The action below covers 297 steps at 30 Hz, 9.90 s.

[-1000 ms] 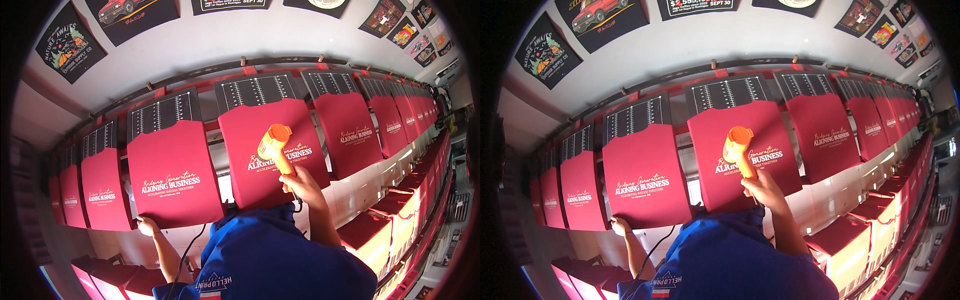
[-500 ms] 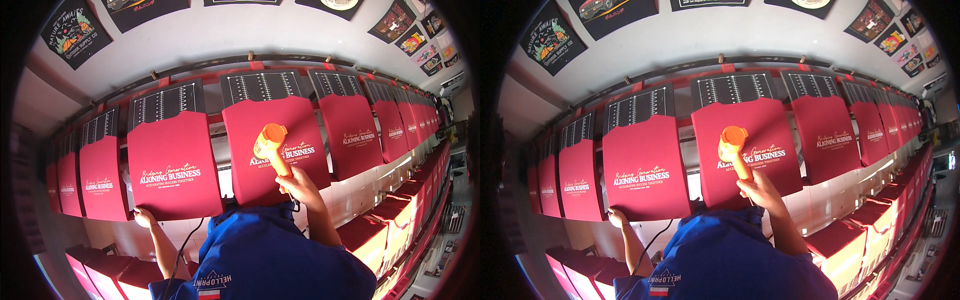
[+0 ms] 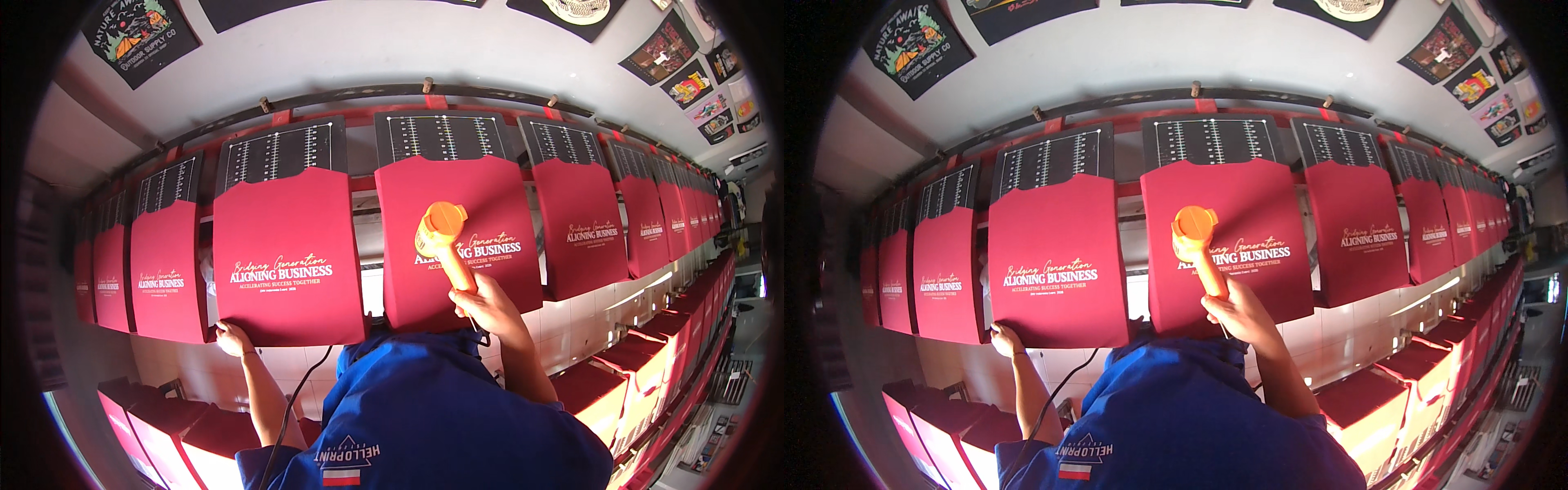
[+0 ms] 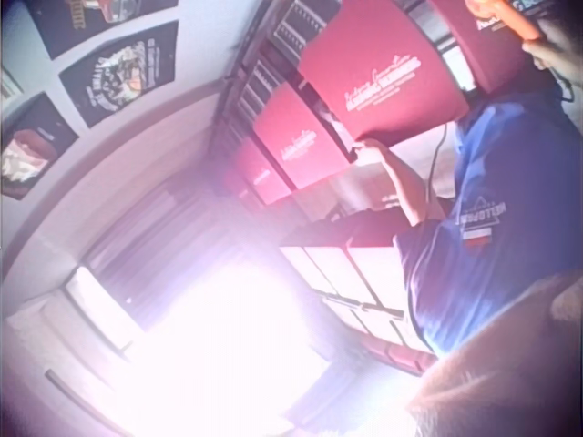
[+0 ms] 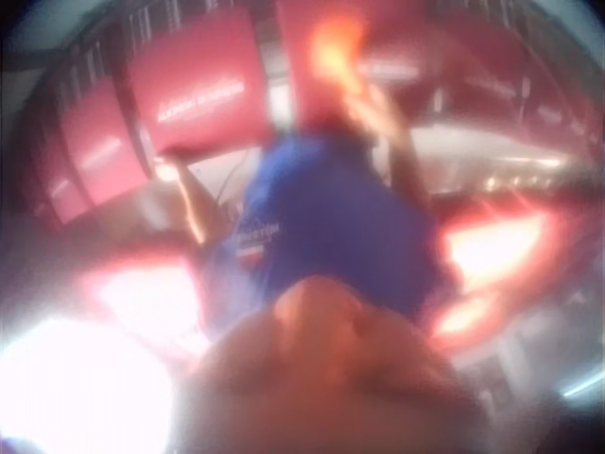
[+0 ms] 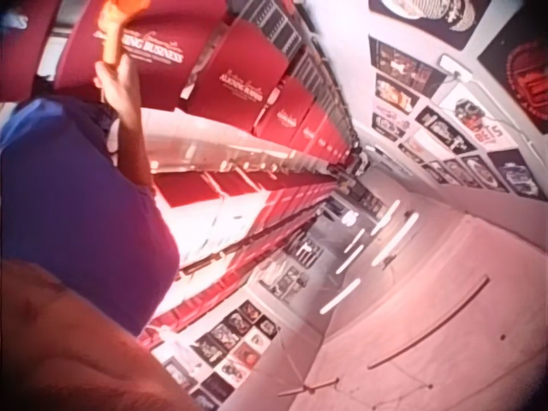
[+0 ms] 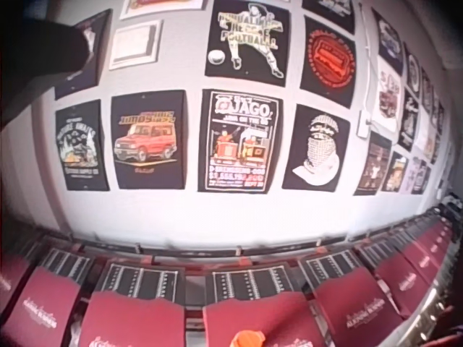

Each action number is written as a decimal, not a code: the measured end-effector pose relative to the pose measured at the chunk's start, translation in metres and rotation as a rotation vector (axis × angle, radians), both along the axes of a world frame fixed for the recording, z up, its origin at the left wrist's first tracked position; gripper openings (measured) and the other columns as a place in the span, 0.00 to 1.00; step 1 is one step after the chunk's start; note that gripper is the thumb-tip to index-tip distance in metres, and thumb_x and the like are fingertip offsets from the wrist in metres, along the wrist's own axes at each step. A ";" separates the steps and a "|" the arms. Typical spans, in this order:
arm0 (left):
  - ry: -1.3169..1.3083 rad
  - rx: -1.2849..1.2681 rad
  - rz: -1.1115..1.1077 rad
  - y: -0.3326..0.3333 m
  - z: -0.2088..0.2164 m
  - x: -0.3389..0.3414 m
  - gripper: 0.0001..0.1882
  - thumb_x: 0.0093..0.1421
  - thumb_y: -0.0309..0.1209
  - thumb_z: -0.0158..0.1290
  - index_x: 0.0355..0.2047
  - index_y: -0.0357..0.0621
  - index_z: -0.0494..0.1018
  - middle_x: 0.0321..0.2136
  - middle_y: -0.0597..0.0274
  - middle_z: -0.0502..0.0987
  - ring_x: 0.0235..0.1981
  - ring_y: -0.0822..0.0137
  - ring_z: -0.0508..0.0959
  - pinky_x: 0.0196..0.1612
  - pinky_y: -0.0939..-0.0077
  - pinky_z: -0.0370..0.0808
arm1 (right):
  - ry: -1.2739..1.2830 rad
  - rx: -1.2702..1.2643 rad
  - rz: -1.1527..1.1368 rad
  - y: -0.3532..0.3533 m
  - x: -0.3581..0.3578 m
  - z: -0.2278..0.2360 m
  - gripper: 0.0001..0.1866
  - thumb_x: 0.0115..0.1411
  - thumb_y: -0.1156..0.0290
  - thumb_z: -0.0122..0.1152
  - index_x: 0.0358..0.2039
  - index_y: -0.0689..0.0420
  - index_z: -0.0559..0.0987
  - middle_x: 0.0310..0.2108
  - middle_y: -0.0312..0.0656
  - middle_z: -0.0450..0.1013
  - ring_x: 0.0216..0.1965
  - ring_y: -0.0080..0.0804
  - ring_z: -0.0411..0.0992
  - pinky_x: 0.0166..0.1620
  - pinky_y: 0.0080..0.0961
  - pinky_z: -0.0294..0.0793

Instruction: The person uses a heat gun to dry the ink on a series of printed shirts mounted on a screen-printing rack.

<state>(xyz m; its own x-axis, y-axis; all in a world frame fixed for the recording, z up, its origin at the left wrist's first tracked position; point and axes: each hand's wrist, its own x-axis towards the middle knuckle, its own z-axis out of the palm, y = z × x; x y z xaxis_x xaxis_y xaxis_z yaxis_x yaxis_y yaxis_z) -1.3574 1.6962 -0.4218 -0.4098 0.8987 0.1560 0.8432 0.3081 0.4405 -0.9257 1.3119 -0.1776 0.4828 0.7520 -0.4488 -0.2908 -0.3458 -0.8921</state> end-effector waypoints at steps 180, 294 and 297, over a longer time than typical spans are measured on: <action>-0.801 -0.203 -0.878 0.039 0.119 -0.062 0.15 0.68 0.30 0.44 0.26 0.32 0.71 0.22 0.55 0.76 0.23 0.67 0.75 0.30 0.72 0.74 | 0.001 -0.143 -0.139 0.195 -0.169 -0.003 0.11 0.59 0.73 0.60 0.40 0.59 0.70 0.26 0.33 0.67 0.21 0.18 0.69 0.25 0.17 0.71; -0.934 0.239 0.224 0.200 -0.022 -0.294 0.21 0.64 0.36 0.47 0.40 0.23 0.70 0.46 0.44 0.71 0.44 0.57 0.75 0.46 0.60 0.74 | 0.393 0.042 -0.058 0.220 -0.190 0.009 0.27 0.56 0.78 0.57 0.57 0.65 0.64 0.42 0.45 0.72 0.39 0.33 0.74 0.36 0.23 0.74; -0.733 0.190 0.296 0.192 -0.010 -0.260 0.23 0.59 0.39 0.48 0.33 0.23 0.72 0.35 0.48 0.74 0.38 0.61 0.74 0.43 0.63 0.72 | 0.289 -0.065 -0.020 0.231 -0.194 0.013 0.20 0.56 0.75 0.57 0.49 0.61 0.68 0.34 0.39 0.69 0.27 0.24 0.68 0.27 0.20 0.70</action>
